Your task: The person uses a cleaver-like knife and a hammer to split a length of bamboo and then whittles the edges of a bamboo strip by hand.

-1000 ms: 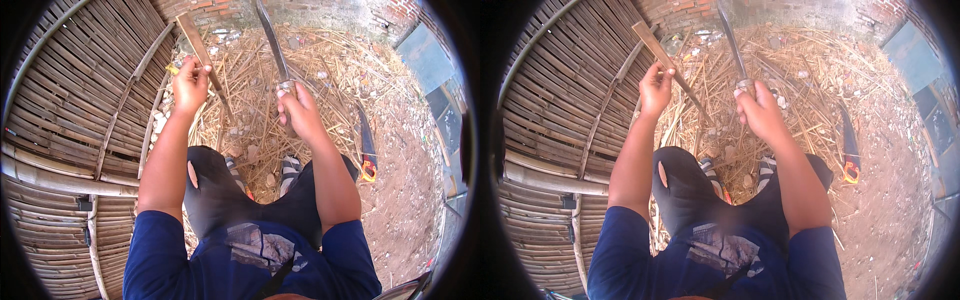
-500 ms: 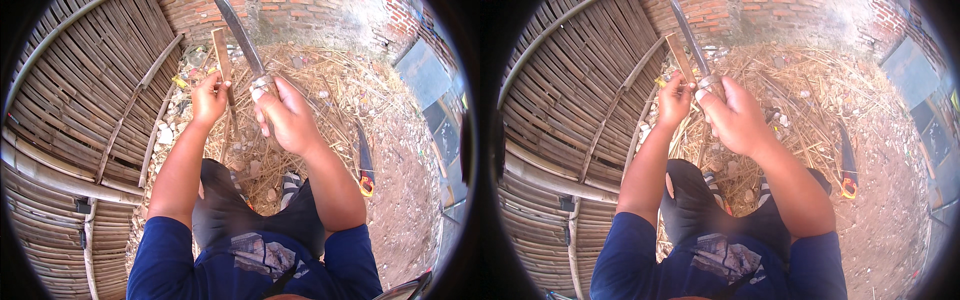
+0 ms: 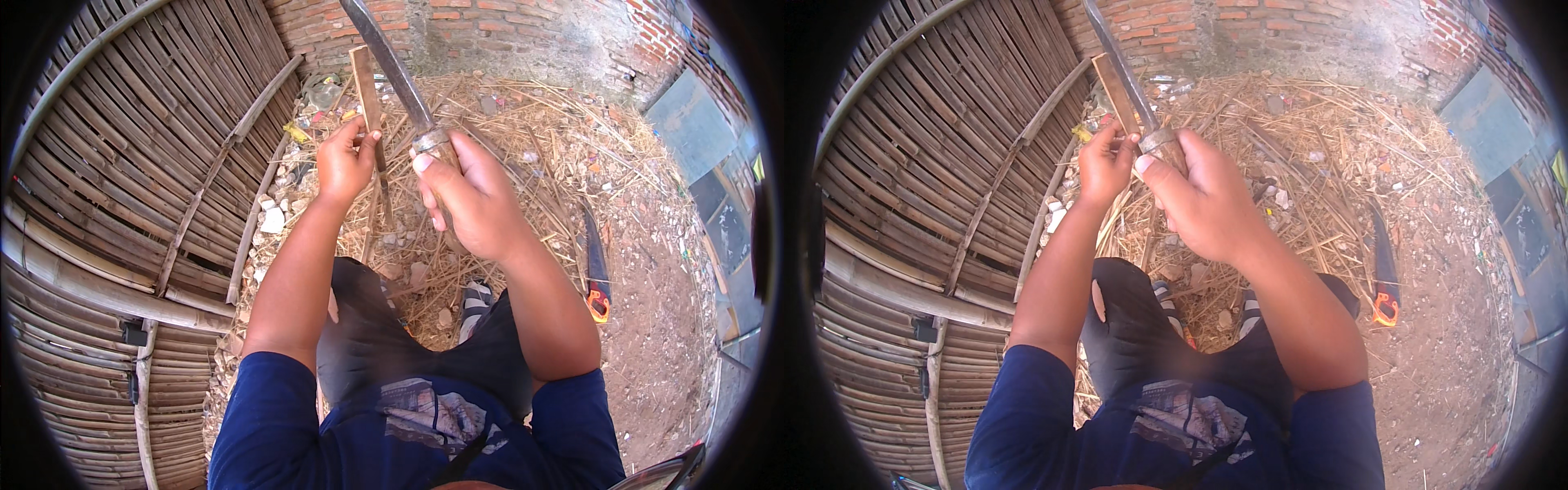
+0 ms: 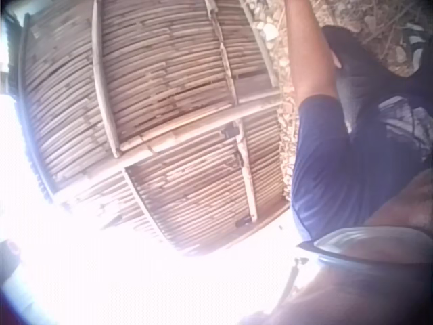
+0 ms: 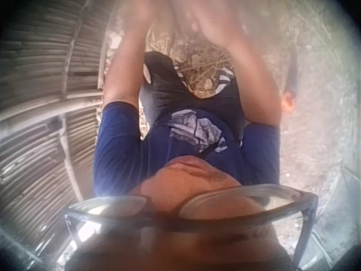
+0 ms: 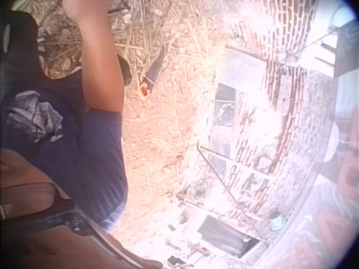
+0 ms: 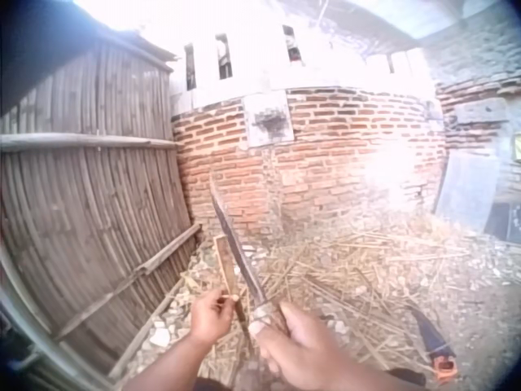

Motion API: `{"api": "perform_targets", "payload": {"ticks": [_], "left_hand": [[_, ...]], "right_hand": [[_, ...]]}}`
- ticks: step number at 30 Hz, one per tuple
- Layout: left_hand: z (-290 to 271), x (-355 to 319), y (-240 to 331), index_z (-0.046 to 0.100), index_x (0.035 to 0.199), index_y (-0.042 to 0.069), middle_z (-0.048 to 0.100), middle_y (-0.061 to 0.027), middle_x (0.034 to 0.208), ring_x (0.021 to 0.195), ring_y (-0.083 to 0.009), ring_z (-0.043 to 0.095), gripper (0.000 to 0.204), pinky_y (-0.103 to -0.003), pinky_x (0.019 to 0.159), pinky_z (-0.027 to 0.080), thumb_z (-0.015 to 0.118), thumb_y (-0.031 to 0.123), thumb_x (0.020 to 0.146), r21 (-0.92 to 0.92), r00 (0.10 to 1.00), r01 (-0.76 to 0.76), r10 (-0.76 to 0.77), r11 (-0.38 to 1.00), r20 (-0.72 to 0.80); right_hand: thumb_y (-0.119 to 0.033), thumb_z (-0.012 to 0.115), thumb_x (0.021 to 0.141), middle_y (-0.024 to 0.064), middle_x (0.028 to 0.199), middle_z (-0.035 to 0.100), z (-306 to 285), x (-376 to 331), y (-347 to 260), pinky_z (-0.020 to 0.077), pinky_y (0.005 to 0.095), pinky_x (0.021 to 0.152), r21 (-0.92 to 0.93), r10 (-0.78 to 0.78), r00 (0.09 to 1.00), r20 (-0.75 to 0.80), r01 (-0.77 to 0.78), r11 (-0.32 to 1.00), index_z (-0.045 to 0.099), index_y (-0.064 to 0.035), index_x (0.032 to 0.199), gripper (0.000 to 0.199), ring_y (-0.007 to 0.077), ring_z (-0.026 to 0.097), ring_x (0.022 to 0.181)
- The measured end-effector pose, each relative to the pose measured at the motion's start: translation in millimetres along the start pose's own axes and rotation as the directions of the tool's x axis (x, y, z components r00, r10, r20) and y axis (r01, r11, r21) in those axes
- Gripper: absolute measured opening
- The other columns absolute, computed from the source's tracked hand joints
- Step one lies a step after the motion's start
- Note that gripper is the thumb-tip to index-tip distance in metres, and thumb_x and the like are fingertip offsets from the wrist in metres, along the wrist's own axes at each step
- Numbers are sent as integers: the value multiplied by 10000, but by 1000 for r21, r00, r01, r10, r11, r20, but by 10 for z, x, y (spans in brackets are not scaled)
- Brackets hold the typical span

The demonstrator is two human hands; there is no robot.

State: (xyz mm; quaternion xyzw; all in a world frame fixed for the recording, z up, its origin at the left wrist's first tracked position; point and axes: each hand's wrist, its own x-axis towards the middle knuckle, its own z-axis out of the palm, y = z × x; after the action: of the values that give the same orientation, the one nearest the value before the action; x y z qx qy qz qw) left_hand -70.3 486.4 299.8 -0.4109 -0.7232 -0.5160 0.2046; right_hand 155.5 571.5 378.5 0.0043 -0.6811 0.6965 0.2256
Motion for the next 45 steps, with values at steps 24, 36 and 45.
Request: {"api": "perform_targets", "payload": {"ticks": [24, 36, 45], "left_hand": [[-919, -349, 1549, 645, 1113, -25, 667, -35, 970, 867, -75, 581, 371, -236, 790, 477, 573, 328, 1026, -496, 767, 608, -298, 619, 569], [-1583, -505, 1339, 545, 1220, -18, 628, -71, 901, 795, -201, 652, 485, -343, 752, 540, 482, 426, 1037, -410, 702, 695, -431, 591, 567], [-1962, -748, 1192, 521, 1266, -27, 567, -36, 827, 611, -103, 516, 549, -237, 520, 441, 492, 466, 1026, -458, 739, 669, -460, 586, 492]], "right_hand": [[-157, 559, 938, 322, 1147, 611, 606, -139, 185, 496, 456, 906, -392, -331, 937, -107, 266, 881, -133, 24, 1529, 928, 426, 628, 1030], [-218, 623, 938, 217, 1189, 586, 489, 481, 559, 482, 413, 945, -468, -371, 906, -206, 241, 850, 291, 34, 1485, 688, 283, 603, 1089], [-146, 655, 907, 191, 878, 659, 851, 982, 877, 498, 455, 733, -518, -438, 895, -83, 337, 786, 661, 18, 998, 187, 391, 644, 817]]}}
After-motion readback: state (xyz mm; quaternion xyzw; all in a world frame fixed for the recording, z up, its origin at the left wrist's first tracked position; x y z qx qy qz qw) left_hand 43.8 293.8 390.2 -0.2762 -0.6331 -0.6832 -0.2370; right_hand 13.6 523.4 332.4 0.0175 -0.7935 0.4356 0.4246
